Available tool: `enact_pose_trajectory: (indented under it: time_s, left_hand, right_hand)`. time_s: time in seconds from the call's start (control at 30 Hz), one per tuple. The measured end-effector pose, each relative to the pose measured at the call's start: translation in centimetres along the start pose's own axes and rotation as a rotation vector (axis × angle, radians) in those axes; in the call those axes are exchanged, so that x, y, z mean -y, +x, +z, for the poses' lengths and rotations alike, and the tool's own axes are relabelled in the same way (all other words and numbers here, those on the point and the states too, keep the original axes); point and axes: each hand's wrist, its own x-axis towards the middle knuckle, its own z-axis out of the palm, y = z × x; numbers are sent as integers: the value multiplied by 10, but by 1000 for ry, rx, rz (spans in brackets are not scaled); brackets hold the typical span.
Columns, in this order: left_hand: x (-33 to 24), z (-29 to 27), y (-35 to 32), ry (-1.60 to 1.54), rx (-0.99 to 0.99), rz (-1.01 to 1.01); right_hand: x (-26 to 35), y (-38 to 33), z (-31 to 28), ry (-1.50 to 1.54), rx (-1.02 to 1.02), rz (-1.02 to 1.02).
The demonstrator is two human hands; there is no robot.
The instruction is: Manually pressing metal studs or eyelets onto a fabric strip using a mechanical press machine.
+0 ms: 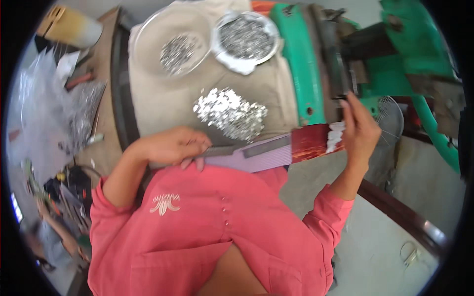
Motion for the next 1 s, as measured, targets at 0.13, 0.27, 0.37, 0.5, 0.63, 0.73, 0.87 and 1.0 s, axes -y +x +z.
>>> enact_pose_trajectory:
  time_s: [0.13,0.27,0.37,0.5,0.63,0.73,0.87,1.0]
  left_hand:
    - [-7,4,0,43,-37,-46]
    - [-12,5,-3,126,-79,-61]
    - [-10,7,-10,152,-148,-12]
    - [-5,12,-19,389,-329,200]
    - [0,19,-21,512,-421,336]
    - [6,26,-19,577,-465,280]
    - [13,33,-16,561,-580,353]
    - [18,32,-15,587,-607,389]
  right_hand:
    - [-12,-8,12,72,-70,-16]
    - [-9,-17,13,-24,-148,-97]
    - [16,-30,7,42,-419,91]
    - [74,-33,1,161,-476,173]
    - [122,10,18,300,-257,-122]
    - [155,52,46,380,-254,-245]
    - [181,85,82,312,12,-263]
    - [170,62,75,371,18,-223]
